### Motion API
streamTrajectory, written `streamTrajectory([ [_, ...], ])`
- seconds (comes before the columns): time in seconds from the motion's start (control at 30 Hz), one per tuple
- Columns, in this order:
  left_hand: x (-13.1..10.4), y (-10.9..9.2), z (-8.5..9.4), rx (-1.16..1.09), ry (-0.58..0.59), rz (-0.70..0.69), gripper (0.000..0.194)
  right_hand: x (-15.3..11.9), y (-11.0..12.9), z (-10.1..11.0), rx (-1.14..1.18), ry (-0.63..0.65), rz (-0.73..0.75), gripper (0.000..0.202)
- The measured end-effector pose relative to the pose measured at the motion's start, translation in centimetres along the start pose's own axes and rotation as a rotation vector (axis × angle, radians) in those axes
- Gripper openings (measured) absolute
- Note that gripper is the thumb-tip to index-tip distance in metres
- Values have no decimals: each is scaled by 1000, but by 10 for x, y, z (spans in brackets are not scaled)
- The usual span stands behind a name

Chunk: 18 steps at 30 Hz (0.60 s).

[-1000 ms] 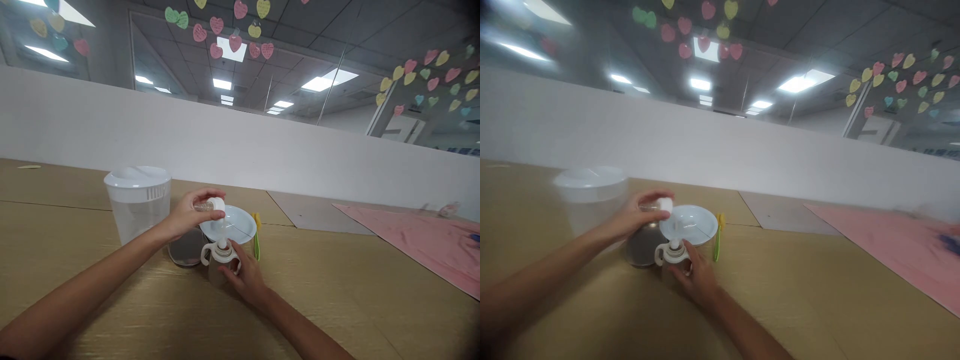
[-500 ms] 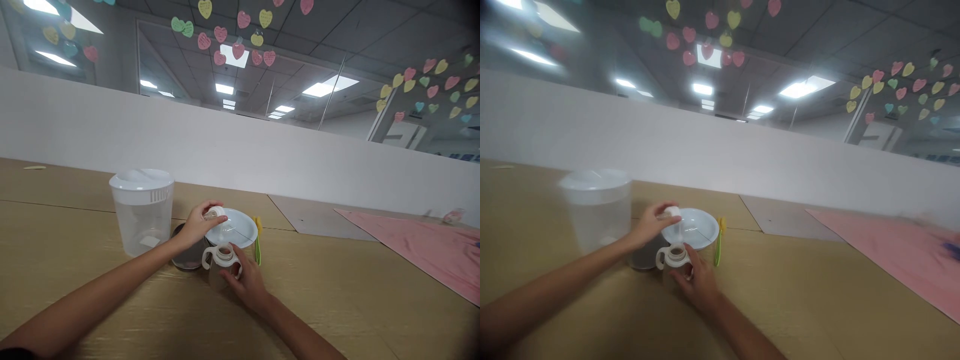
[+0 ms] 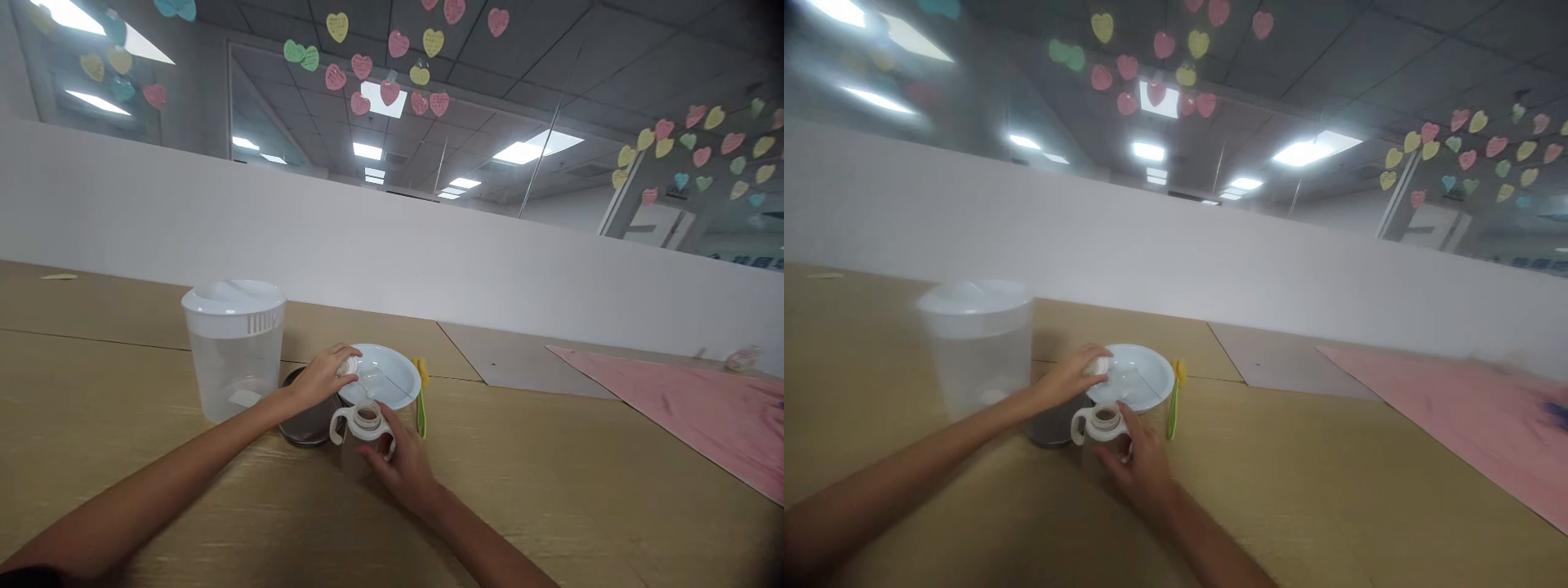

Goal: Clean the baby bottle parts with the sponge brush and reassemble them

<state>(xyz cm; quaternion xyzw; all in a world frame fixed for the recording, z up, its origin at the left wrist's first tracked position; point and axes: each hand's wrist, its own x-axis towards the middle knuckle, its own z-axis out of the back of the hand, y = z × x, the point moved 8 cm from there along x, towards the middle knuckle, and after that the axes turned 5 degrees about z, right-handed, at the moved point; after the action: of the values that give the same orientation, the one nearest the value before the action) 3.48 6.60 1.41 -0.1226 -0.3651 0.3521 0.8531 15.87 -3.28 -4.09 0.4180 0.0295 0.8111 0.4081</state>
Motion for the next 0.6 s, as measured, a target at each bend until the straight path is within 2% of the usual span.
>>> streamTrajectory([
  [0.2, 7, 6, 21, -82, -93, 142, 50, -1, -4, -2, 3, 2, -10, 54],
  [0.37, 10, 16, 22, -224, -110, 185, 56, -1, -3, -1, -15, -1, 0, 54],
  [0.5, 10, 22, 19, -175, -136, 184, 51, 0, 0, 0, -12, -7, 11, 53],
  [0.6, 10, 18, 17, -183, -106, 176, 41, 0, 0, 0, 8, -3, 6, 53],
])
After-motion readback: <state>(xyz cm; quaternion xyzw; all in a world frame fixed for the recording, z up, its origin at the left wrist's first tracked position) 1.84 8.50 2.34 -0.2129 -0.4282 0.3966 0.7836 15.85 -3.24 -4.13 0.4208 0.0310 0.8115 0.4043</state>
